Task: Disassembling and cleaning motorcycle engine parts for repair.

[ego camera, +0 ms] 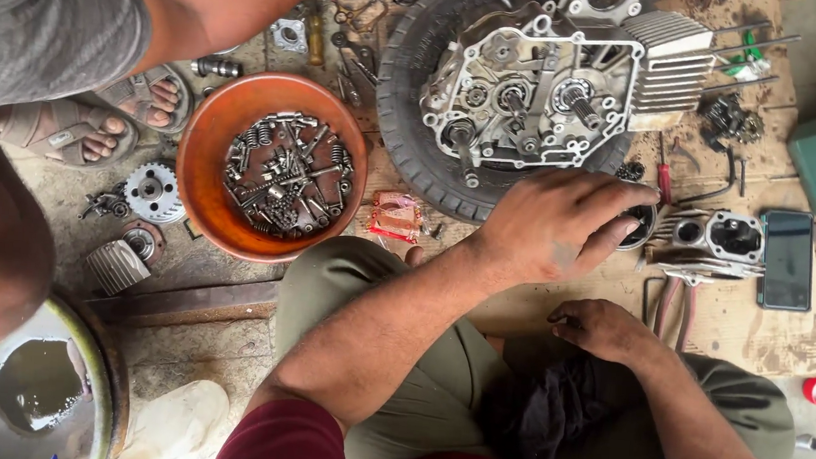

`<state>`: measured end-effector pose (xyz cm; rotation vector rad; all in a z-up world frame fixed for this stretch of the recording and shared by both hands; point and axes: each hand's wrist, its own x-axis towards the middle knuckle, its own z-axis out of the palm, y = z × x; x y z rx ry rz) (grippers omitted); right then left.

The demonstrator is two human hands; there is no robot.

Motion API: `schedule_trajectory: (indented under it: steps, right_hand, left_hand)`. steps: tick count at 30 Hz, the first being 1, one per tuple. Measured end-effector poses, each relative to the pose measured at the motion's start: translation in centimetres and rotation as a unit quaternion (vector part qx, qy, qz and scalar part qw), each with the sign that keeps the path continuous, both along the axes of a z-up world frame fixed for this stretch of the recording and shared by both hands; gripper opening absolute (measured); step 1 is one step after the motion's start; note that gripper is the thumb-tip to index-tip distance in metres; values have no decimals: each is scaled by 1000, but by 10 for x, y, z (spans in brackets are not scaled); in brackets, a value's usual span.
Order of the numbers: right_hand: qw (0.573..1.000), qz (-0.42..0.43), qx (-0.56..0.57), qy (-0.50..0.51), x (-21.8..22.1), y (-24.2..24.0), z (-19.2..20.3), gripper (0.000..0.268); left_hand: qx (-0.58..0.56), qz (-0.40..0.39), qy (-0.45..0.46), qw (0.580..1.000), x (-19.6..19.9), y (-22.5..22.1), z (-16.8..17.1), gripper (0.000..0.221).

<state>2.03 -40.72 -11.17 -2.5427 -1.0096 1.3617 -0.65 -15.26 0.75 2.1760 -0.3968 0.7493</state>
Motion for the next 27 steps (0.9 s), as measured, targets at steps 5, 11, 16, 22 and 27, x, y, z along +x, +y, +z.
schedule_trajectory:
  steps: [5,11,16,22,27]
  right_hand:
    - [999,-5,-31,5,-1,4,4,36]
    - [1000,-3,-29,4,-2,9,11,36]
    - [997,-26,-66,15,-3,13,16,37]
    - [993,-27,-117,20,-6,19,21,40]
    - [995,-33,-94,26,-4,15,16,40]
  left_hand:
    - [-16,2,65,998,-1,4,6,35]
    - [18,1,61,998,4,-1,-4,38]
    - [12,-8,83,996,4,-1,-5,38]
    - [9,-4,77,997,4,-2,-4,37]
    - [3,-3,76,997,2,0,0,35]
